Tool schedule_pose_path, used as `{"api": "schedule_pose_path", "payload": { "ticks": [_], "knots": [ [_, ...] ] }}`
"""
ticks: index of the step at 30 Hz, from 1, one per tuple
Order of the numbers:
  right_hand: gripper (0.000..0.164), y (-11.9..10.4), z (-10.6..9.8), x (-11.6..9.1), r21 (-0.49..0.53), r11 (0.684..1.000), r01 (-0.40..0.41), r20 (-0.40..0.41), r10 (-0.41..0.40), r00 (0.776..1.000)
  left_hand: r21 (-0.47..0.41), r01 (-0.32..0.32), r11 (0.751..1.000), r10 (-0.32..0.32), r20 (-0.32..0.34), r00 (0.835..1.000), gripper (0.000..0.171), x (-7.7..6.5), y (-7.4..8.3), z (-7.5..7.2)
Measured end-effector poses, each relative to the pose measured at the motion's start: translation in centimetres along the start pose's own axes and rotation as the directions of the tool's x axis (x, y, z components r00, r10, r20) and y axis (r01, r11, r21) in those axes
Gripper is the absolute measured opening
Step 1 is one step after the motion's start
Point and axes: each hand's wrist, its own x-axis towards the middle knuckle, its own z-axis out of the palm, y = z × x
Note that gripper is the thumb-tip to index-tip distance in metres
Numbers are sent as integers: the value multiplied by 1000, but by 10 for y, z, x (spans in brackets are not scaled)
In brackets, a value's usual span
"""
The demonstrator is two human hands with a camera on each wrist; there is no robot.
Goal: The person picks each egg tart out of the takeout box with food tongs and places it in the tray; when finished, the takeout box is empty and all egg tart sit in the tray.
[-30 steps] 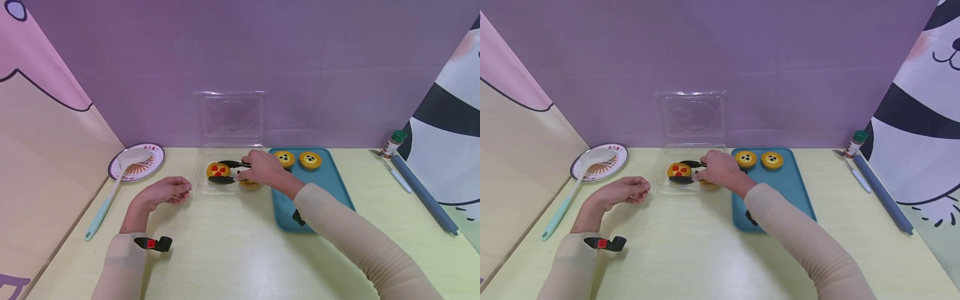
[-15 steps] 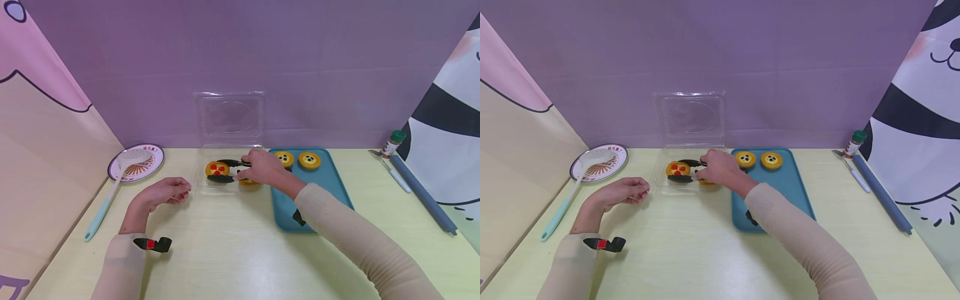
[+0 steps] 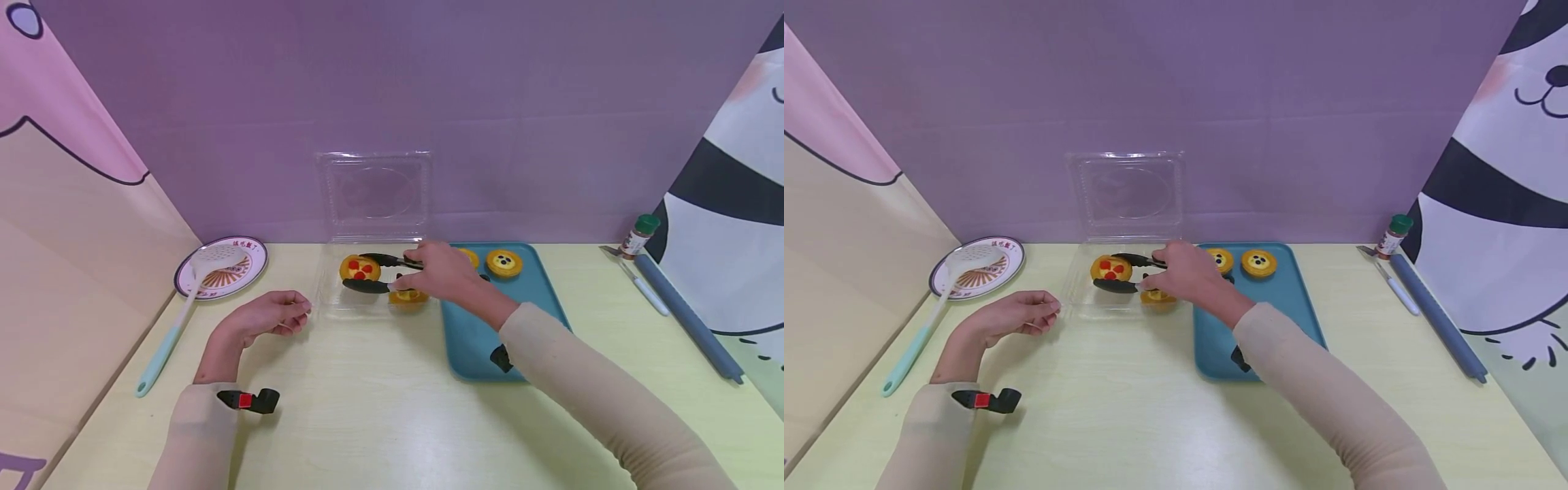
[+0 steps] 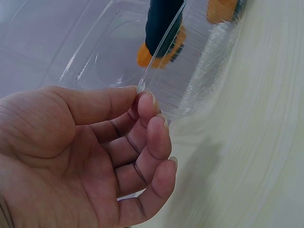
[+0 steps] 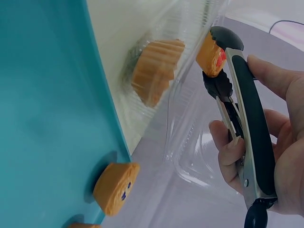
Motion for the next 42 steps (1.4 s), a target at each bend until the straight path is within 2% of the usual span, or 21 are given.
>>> {"api": "schedule_pose_path", "payload": {
  "ticks": [7, 14, 20, 29, 42],
  "knots": [
    [76, 14, -8, -9, -13, 1000, 13, -28, -13, 1000, 5, -2, 1000, 2, -2, 1000, 29, 0, 0, 0],
    [75, 22, -15, -22, -36, 999, 33, -91, -36, 995, 1, -12, 1000, 12, -2, 1000, 29, -1, -1, 1],
    [76, 27, -18, -32, 4, 1000, 17, -110, -16, 994, 2, -12, 1000, 12, -2, 1000, 29, -1, -1, 1],
    [73, 39, -23, -46, 49, 997, 63, -177, -53, 983, 0, -11, 1000, 11, 2, 1000, 28, 0, 0, 1],
    [72, 54, -25, -62, 94, 993, 69, -178, -52, 983, 6, -16, 1000, 16, -5, 1000, 28, 0, -2, 1]
  ]
}}
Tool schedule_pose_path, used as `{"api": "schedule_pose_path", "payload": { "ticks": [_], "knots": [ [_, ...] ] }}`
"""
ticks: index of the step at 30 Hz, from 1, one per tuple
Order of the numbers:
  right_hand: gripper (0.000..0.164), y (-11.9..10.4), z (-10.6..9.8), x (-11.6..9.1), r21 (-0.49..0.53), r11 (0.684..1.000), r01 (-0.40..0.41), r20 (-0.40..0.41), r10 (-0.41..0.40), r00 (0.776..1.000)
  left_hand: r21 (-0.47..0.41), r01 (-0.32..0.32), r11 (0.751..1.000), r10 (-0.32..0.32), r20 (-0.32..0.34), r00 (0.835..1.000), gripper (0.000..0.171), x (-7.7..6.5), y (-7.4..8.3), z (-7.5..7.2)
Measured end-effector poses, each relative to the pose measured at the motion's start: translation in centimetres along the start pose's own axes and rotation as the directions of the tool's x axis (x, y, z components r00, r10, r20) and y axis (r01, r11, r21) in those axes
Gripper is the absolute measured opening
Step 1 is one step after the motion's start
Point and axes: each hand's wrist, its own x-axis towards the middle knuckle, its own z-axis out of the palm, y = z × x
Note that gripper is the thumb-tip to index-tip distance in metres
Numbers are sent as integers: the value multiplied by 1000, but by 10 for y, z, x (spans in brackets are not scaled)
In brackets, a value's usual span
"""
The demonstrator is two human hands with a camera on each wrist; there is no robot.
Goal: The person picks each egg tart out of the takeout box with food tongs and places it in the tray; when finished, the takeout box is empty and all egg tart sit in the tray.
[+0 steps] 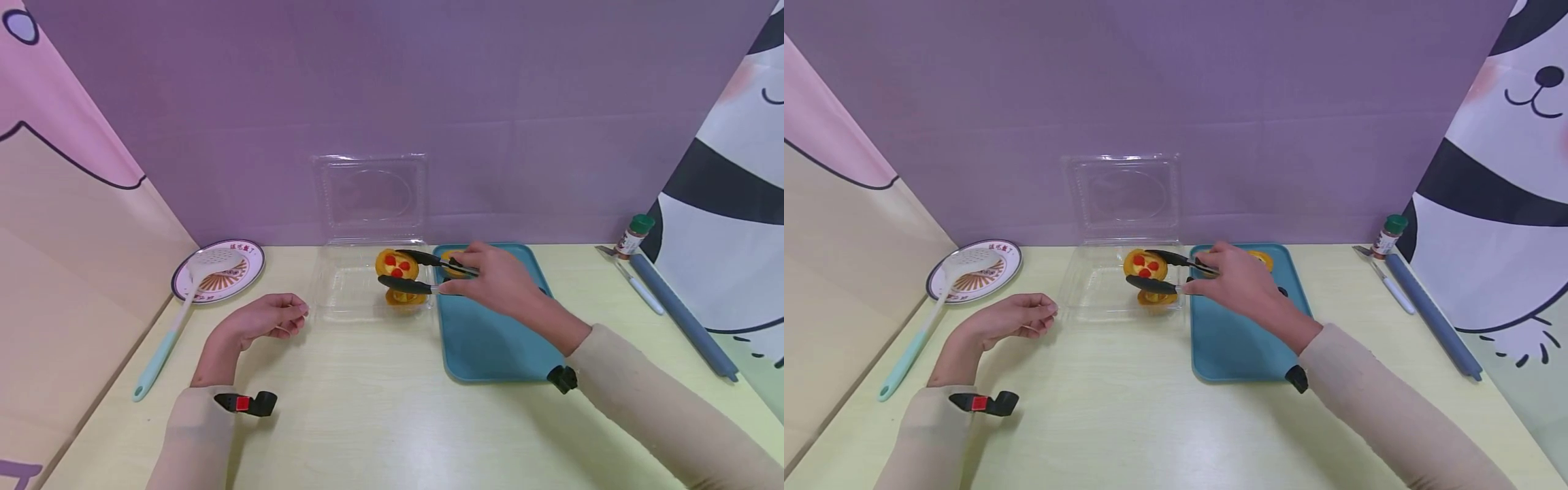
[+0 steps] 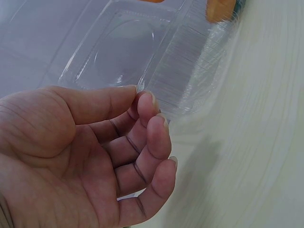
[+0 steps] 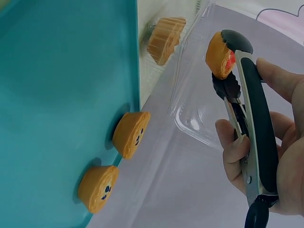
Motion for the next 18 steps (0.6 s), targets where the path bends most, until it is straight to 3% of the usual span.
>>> {"api": "schedule_pose_path", "payload": {
  "ticks": [18],
  "knots": [
    [71, 19, -27, -27, -52, 998, -36, -23, 35, 999, -9, 0, 1000, 0, -5, 1000, 29, -2, 2, 0]
  ]
}}
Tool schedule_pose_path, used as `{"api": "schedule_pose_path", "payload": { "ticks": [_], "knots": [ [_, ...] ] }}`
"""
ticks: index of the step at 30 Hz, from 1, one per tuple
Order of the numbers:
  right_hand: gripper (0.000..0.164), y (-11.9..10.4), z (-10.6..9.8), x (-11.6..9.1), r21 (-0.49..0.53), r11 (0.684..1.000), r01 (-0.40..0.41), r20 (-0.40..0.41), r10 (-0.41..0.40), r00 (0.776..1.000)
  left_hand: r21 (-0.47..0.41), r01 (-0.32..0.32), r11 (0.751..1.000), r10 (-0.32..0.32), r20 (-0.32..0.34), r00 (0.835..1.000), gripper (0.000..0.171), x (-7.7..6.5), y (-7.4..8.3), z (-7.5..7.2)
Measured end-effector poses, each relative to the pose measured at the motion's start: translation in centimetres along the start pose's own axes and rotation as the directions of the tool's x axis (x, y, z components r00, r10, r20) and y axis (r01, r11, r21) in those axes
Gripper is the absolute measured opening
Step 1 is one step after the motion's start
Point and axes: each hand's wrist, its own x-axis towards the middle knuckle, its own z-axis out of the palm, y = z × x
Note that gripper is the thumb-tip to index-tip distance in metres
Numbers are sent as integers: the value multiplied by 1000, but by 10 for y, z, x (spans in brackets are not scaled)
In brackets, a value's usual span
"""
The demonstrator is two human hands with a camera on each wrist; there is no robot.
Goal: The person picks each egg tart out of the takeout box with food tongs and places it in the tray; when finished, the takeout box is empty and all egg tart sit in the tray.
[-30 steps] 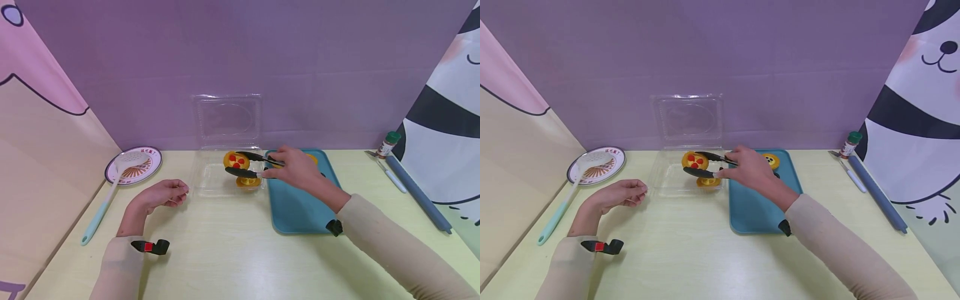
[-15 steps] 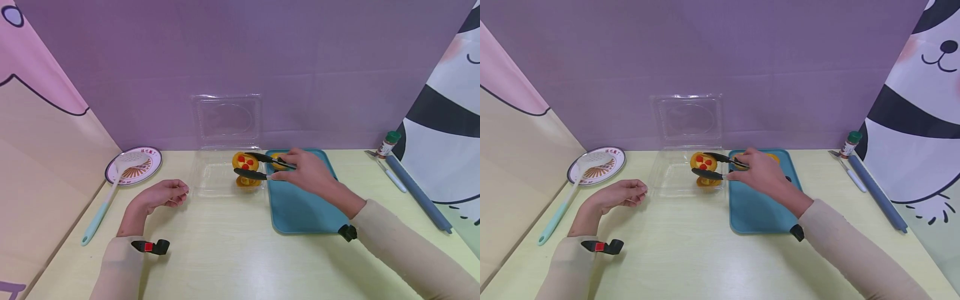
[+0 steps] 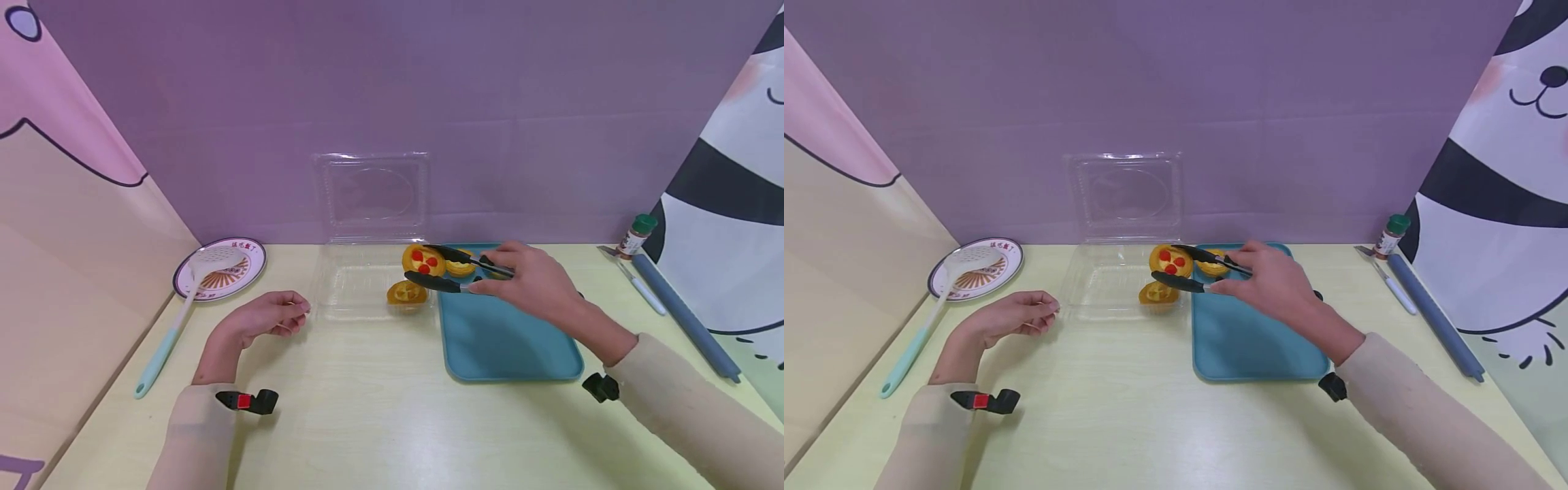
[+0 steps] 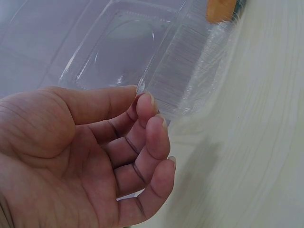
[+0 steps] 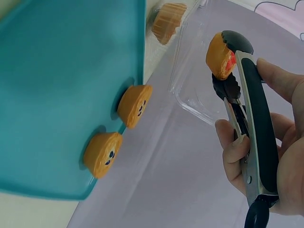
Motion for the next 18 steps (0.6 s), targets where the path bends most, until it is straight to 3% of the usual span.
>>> {"api": "schedule_pose_path", "payload": {
  "ticks": [11, 18],
  "knots": [
    [71, 14, -7, -19, -63, 998, 5, -60, -9, 998, 2, -4, 1000, 4, -8, 1000, 31, 0, 0, 0],
    [75, 27, -7, -28, -61, 998, -12, -57, 8, 998, 9, -2, 1000, 2, -8, 1000, 32, 1, 0, 0]
  ]
}}
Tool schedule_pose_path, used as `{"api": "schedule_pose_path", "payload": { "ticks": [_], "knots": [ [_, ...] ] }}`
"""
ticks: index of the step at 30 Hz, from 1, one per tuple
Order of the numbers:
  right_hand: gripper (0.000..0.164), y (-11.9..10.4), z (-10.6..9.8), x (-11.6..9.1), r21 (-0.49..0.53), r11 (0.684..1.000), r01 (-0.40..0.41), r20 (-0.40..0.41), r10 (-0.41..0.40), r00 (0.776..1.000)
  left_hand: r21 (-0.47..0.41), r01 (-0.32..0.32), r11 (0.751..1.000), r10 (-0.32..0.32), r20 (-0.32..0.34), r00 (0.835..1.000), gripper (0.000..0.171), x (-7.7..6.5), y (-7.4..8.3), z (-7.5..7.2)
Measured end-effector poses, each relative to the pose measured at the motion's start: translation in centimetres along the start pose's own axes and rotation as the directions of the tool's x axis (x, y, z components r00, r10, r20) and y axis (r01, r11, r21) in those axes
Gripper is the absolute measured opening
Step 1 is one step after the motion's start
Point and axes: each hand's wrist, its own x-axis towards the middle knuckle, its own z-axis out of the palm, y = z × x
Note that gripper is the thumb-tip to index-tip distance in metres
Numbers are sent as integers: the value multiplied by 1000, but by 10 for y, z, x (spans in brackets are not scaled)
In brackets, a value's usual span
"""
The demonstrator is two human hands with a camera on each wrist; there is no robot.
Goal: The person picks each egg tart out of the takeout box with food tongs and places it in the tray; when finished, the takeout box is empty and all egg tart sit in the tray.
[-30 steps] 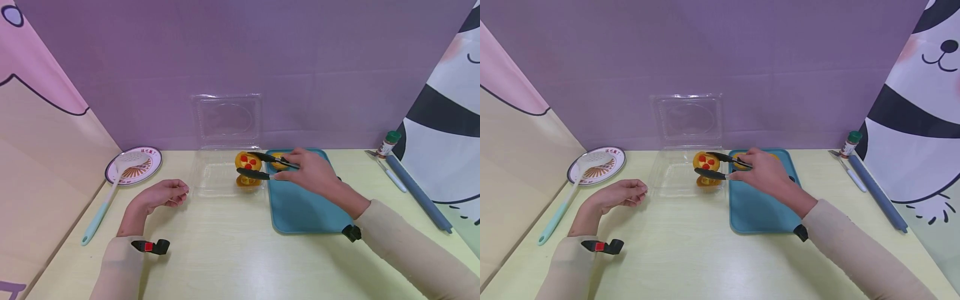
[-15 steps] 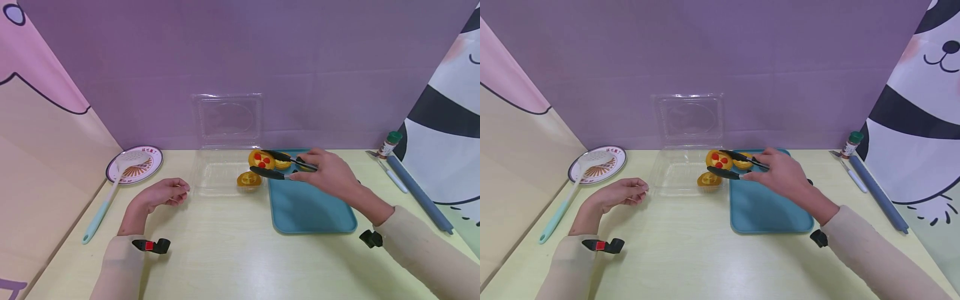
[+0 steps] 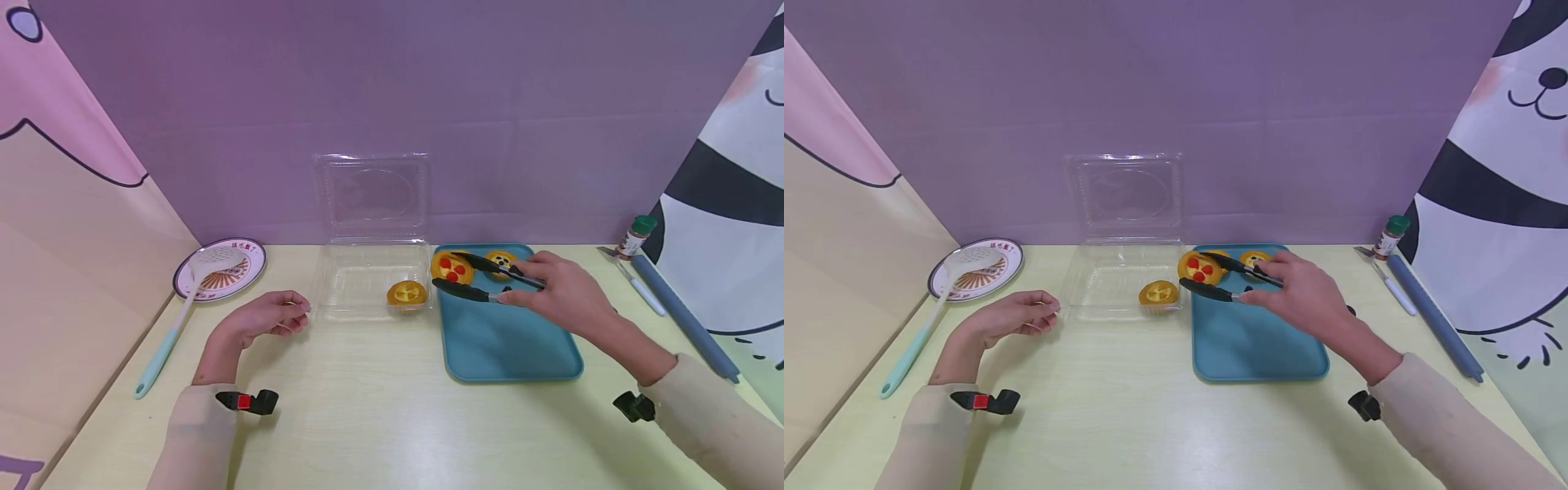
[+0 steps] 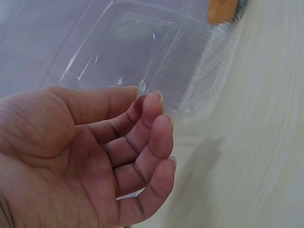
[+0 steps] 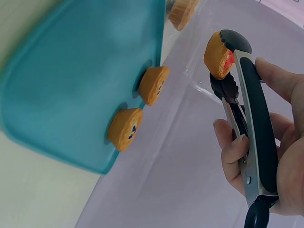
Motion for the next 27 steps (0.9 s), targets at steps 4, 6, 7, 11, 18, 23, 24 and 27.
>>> {"api": "schedule_pose_path", "payload": {
  "ticks": [4, 6, 7, 11, 18, 23, 24, 27],
  "knots": [
    [75, 6, 1, -3, 12, 1000, -15, 7, 15, 1000, 2, 0, 1000, 0, 0, 1000, 32, 0, 0, 0],
    [75, 8, 2, -5, 14, 1000, -20, 7, 20, 1000, 1, 1, 1000, -1, 0, 1000, 32, 0, 1, 0],
    [74, 10, 2, -6, 13, 1000, -23, 8, 23, 1000, 0, 1, 1000, -1, 0, 1000, 32, 0, 1, 0],
    [73, 16, 4, -9, -2, 999, -32, 9, 32, 999, 2, 2, 1000, -2, 2, 1000, 32, 0, 0, 0],
    [74, 23, 7, -13, -7, 999, -53, 28, 53, 998, 8, -1, 1000, 1, 1, 1000, 33, 0, 0, 0],
    [75, 25, 11, -15, 0, 998, -63, 44, 63, 997, 5, 4, 1000, -4, 1, 1000, 33, 0, 0, 0],
    [75, 25, 11, -15, 0, 998, -65, 48, 65, 997, 6, 6, 1000, -6, 1, 1000, 33, 1, 0, 0],
    [74, 26, 13, -15, -6, 997, -74, 59, 74, 995, 8, 8, 1000, -8, 1, 1000, 33, 1, 0, 0]
  ]
}}
